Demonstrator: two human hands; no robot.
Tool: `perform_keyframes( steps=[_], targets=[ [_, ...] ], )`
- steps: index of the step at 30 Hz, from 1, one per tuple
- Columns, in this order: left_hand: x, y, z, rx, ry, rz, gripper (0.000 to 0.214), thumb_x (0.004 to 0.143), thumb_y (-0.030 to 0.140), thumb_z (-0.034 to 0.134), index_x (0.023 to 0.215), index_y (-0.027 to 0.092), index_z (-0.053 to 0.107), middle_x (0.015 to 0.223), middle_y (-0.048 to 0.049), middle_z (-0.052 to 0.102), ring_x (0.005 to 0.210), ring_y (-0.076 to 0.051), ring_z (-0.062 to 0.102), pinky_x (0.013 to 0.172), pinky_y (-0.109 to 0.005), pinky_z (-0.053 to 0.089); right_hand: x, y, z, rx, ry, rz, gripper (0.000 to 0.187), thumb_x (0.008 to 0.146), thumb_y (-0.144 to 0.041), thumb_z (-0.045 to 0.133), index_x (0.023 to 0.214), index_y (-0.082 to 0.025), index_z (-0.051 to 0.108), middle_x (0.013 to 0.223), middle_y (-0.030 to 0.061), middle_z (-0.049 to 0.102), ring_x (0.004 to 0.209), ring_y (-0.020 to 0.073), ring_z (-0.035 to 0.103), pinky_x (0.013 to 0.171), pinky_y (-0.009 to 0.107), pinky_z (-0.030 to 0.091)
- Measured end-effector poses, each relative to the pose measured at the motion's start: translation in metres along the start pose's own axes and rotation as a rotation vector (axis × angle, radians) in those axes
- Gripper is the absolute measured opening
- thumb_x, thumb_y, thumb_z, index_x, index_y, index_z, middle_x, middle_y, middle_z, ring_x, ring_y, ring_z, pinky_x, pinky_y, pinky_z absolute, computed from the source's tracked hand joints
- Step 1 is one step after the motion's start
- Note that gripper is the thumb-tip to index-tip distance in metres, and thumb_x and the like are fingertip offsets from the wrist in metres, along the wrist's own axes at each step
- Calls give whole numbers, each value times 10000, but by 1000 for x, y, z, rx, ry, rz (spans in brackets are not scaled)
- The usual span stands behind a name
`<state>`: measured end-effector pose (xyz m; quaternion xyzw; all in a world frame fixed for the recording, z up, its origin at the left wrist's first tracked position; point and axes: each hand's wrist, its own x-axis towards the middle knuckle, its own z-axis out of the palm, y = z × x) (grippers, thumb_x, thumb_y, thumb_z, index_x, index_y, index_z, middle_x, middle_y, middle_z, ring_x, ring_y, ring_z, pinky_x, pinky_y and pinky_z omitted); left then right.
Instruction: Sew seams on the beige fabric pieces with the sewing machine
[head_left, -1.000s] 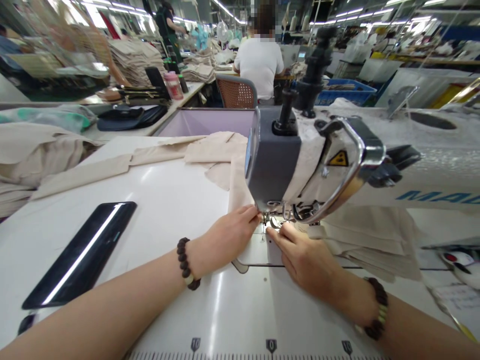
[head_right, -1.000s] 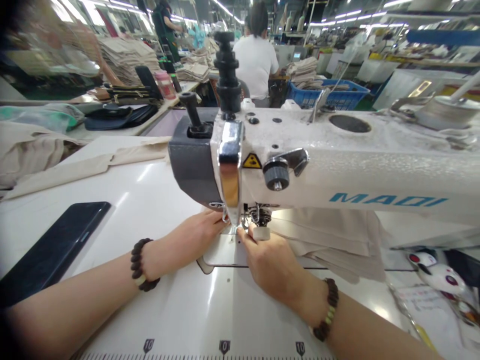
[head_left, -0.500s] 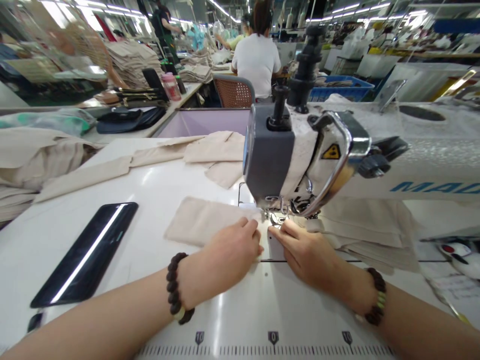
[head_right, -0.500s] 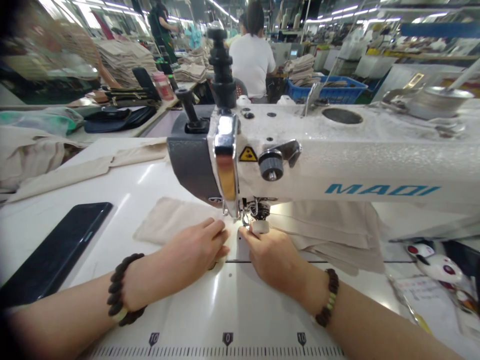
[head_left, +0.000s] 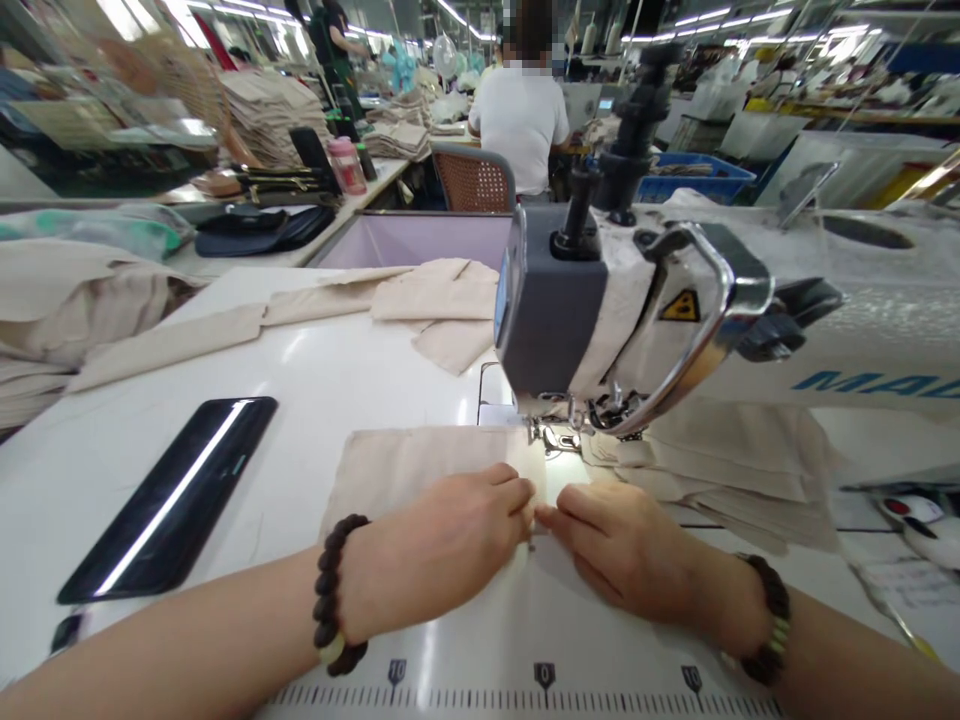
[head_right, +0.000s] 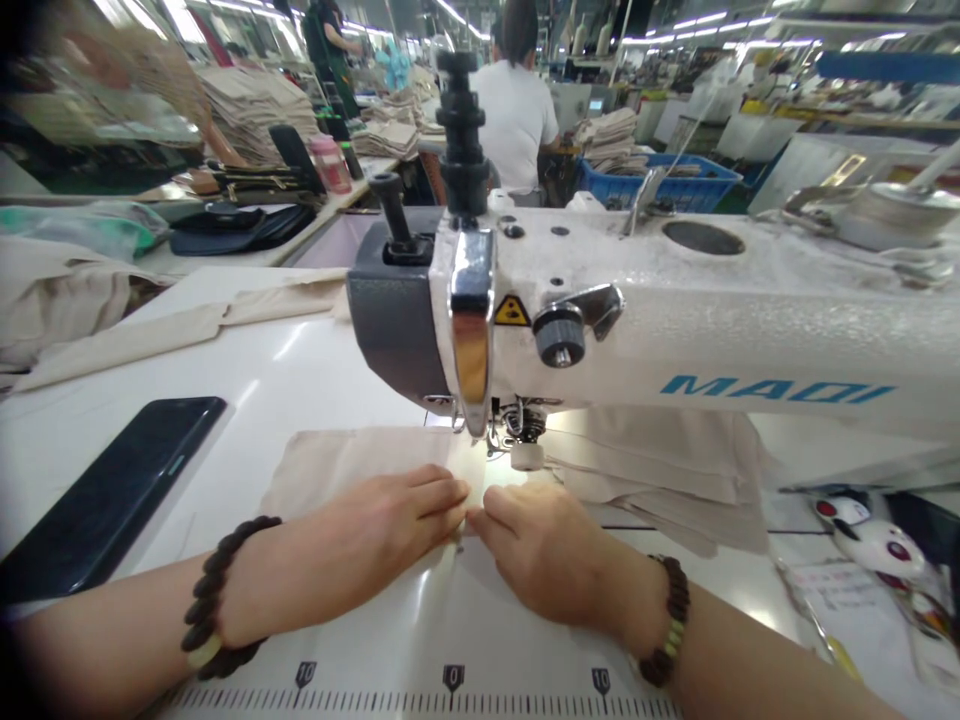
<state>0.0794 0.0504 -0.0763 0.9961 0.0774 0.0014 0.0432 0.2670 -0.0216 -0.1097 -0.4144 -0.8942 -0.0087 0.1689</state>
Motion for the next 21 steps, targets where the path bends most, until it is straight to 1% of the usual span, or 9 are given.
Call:
perform_keyframes(
  steps=[2, 5, 8, 10, 12, 15, 19, 21],
  targets=[
    [0, 2, -4, -29, -35, 18, 154, 899, 105, 420, 873, 131, 570, 826, -50, 575, 835, -157, 518, 745, -250, 431, 0, -2, 1, -4, 2, -5, 355, 934, -145, 277, 754, -141, 583, 667, 31, 506, 553, 148, 379, 514, 316, 225],
    [1, 2, -6, -50, -38, 9, 166, 901, 90, 398, 925, 118, 559, 864, -65, 577, 871, -166, 523, 774, -263, 435, 1, 0, 3, -13, 25, 24, 374, 937, -148, 257, 747, -144, 579, 662, 33, 508, 554, 148, 382, 516, 313, 230],
    [3, -1, -3, -37, -43, 8, 182, 899, 86, 388, 984, 112, 547, 920, -75, 577, 930, -178, 518, 824, -282, 431, 2, 3, 4, -33, 34, 72, 373, 930, -148, 252, 765, -146, 586, 658, 35, 513, 551, 149, 393, 510, 308, 244],
    [4, -4, 1, -25, -44, 3, 207, 898, 76, 374, 1024, 108, 535, 956, -78, 574, 969, -182, 508, 856, -292, 424, 2, 5, 5, -50, 22, 99, 333, 910, -133, 279, 808, -139, 596, 671, 35, 520, 548, 144, 404, 505, 297, 260],
    [5, -9, 6, -30, -38, -14, 222, 898, 70, 363, 1043, 111, 526, 979, -74, 569, 985, -175, 504, 874, -292, 421, 3, 6, 5, -64, 17, 125, 282, 881, -111, 323, 847, -134, 602, 687, 34, 526, 548, 137, 420, 507, 281, 287],
    [7, -15, 9, -66, -23, -55, 209, 895, 71, 367, 1012, 122, 532, 980, -64, 564, 959, -159, 515, 858, -271, 436, 5, 8, 5, -69, 22, 174, 244, 845, -88, 381, 911, -123, 613, 713, 39, 543, 573, 134, 469, 527, 254, 347],
    [11, -19, 6, -93, -17, -99, 206, 885, 65, 379, 1015, 122, 529, 1009, -72, 564, 981, -164, 518, 871, -275, 441, 9, 9, 3, -47, 11, 229, 312, 790, -38, 411, 1033, -94, 598, 796, 69, 590, 668, 133, 549, 579, 217, 426],
    [13, -20, 6, -101, -11, -117, 213, 880, 58, 384, 1028, 119, 525, 1025, -76, 569, 1013, -167, 518, 901, -282, 430, 11, 8, 2, -38, 7, 251, 354, 765, -16, 403, 1055, -93, 591, 821, 77, 608, 699, 131, 571, 596, 204, 448]
  ],
)
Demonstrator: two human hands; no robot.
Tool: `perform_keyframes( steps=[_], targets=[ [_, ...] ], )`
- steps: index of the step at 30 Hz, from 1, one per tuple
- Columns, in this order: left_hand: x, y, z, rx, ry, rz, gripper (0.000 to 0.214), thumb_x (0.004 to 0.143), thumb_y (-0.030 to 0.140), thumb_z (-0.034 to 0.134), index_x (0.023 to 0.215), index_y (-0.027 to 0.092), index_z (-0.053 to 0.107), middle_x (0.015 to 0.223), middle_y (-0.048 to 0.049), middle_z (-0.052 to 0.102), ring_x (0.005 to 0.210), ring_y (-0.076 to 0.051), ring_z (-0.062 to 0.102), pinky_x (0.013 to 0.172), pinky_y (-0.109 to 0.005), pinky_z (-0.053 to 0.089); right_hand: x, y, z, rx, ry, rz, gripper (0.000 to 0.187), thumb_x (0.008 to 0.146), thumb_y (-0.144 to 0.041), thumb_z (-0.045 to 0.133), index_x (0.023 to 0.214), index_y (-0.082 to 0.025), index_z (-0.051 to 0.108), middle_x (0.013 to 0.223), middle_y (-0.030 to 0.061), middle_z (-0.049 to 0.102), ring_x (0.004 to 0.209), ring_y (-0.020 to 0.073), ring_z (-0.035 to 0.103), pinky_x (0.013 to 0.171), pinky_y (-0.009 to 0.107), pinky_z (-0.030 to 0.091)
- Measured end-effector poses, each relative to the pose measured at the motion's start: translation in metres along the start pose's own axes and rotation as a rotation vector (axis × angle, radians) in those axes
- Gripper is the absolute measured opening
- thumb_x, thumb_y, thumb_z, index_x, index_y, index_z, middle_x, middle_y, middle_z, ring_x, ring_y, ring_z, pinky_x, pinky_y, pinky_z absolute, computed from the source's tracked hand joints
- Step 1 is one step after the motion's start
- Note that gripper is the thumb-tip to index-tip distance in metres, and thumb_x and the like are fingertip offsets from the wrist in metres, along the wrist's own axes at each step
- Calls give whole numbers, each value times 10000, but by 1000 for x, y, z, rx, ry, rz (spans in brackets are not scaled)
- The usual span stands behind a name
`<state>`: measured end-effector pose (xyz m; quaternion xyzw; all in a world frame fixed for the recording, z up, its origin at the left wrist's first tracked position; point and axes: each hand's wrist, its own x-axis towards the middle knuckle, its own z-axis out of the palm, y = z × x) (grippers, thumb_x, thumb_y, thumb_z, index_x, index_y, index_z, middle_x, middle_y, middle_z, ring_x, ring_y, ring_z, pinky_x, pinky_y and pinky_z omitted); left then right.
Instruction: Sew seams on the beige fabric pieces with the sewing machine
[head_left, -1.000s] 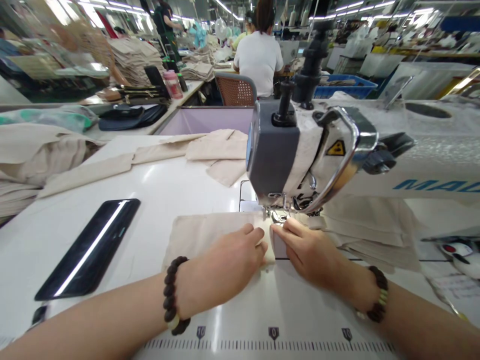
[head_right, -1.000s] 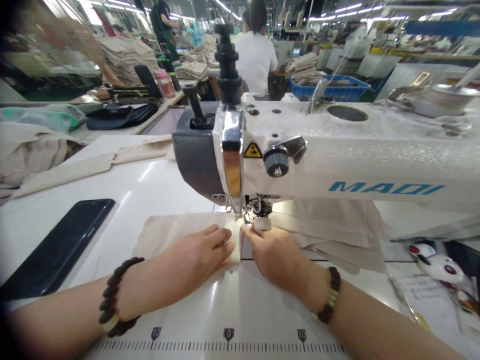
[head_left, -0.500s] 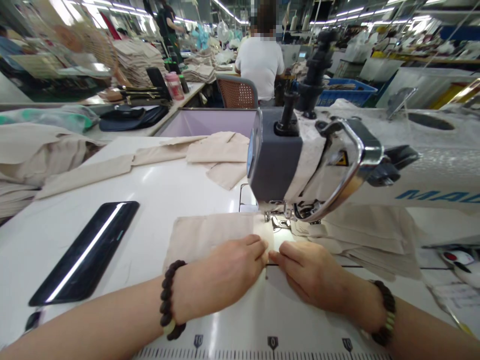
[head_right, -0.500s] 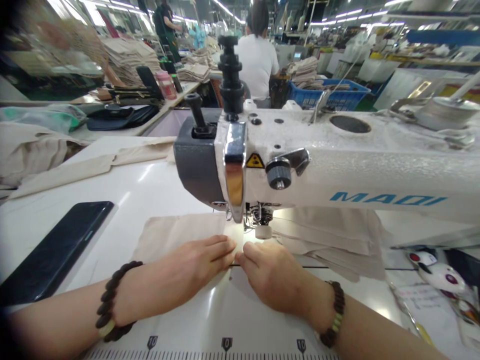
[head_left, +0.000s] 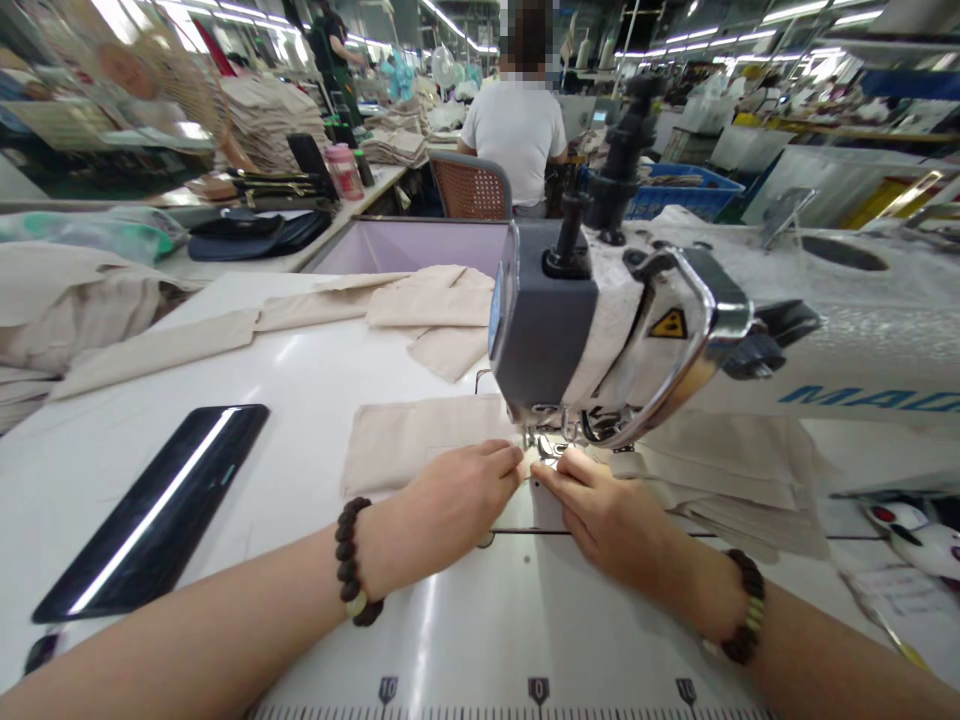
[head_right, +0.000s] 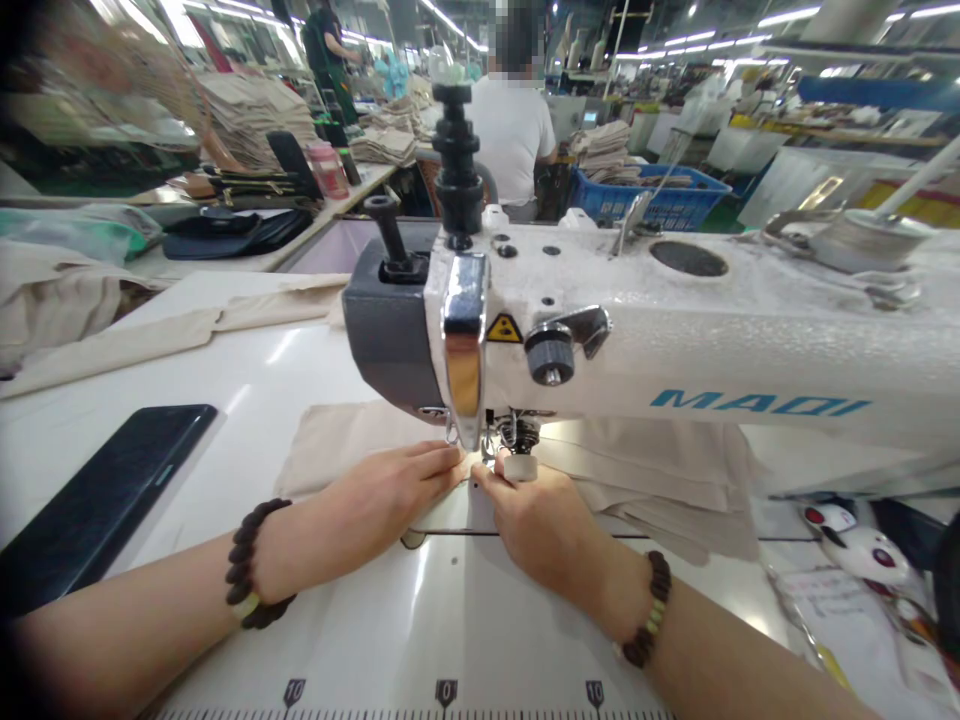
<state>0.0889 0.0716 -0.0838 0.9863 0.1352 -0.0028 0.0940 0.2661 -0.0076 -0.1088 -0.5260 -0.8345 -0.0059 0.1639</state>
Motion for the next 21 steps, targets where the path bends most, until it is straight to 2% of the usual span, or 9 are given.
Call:
perform_keyframes(
  steps=[9, 15, 19, 21],
  targets=[
    [9, -12, 5, -82, 123, -25, 264, 880, 76, 377, 1103, 142, 500, 1135, -75, 562, 1147, -162, 474, 1022, -297, 353, -1, -1, -1, 13, -17, 39, 374, 746, -17, 418, 1065, -116, 587, 843, 71, 618, 675, 117, 588, 552, 171, 455],
    [12, -19, 11, -127, 136, -76, 257, 884, 59, 358, 1072, 147, 511, 1060, -56, 592, 1036, -134, 543, 974, -245, 393, 3, -1, 1, 36, 14, 50, 390, 753, -35, 379, 1070, -113, 592, 873, 90, 618, 729, 138, 610, 599, 189, 491],
    [13, -18, 15, 15, 126, -60, 224, 861, 61, 415, 1044, 124, 528, 1033, -74, 597, 1025, -169, 537, 952, -284, 403, -10, 7, 15, 50, 63, 3, 418, 774, -47, 336, 1098, -138, 585, 901, 97, 632, 757, 169, 629, 644, 250, 532],
    [13, -18, 17, 114, 108, -20, 212, 858, 65, 414, 1019, 104, 544, 1011, -88, 602, 1016, -182, 535, 932, -297, 409, -21, 17, 28, 7, 162, -43, 401, 807, -82, 356, 1128, -178, 575, 948, 96, 639, 792, 189, 635, 605, 256, 538]
  ],
)
